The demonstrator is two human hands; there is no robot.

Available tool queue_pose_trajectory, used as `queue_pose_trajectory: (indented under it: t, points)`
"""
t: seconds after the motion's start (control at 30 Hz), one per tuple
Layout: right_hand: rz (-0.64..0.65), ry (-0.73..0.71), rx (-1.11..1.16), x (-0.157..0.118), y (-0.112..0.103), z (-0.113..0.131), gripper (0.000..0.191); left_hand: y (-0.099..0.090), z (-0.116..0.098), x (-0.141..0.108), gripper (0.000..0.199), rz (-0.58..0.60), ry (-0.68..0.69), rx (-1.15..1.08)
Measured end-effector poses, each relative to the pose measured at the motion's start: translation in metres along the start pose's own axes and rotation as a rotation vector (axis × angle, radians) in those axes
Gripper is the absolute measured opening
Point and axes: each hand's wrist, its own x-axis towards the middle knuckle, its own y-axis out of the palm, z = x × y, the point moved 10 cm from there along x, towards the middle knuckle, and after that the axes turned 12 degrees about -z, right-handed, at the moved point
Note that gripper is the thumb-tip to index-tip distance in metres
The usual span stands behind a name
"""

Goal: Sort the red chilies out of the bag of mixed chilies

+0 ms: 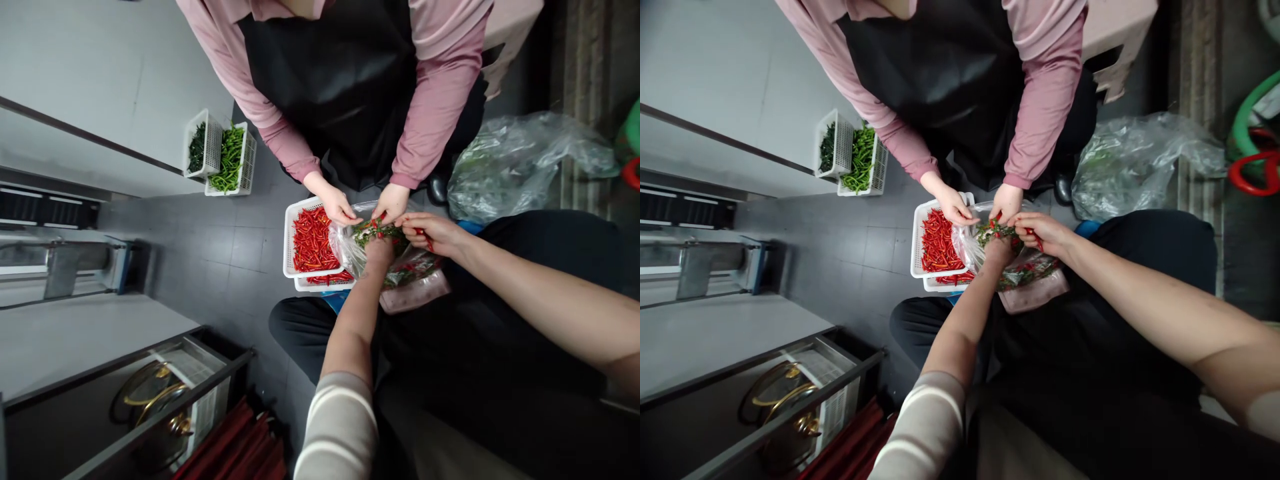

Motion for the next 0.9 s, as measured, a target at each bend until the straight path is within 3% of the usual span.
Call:
queue_pose_trajectory:
  t: [0.13,0.3,0.4,0.53,0.7,0.9]
  points:
    - [-0.037,-0.015,-0.048,0.002,-0.006,-0.001,0.007,0.005,0.019,-0.016,0.028,0.057,-0.11,-0.158]
    - [-0.068,-0.084,-0.184,0.002,-0.005,-0.001,0.007,-0.021,0.056,-0.033,0.023,-0.08,-0.349,-0.672]
    - [-0.136,-0.137,-0.362,0.006,-0.007,-0.006,0.008,-0.027,0.059,-0.041,0.028,-0.119,-0.426,-0.97]
    - [-0.169,-0.167,-0.541,0.015,-0.009,-0.019,0.021,-0.029,0.051,-0.047,0.031,-0.101,-0.455,-1.196]
    - [-0.087,-0.206,-0.482,0.022,-0.003,-0.028,0.037,-0.031,0.044,-0.053,0.041,-0.014,-0.437,-1.265]
    - [-0.117,-0.231,-0.456,0.023,-0.002,-0.021,0.038,-0.048,0.046,-0.055,0.026,-0.123,-0.329,-0.924]
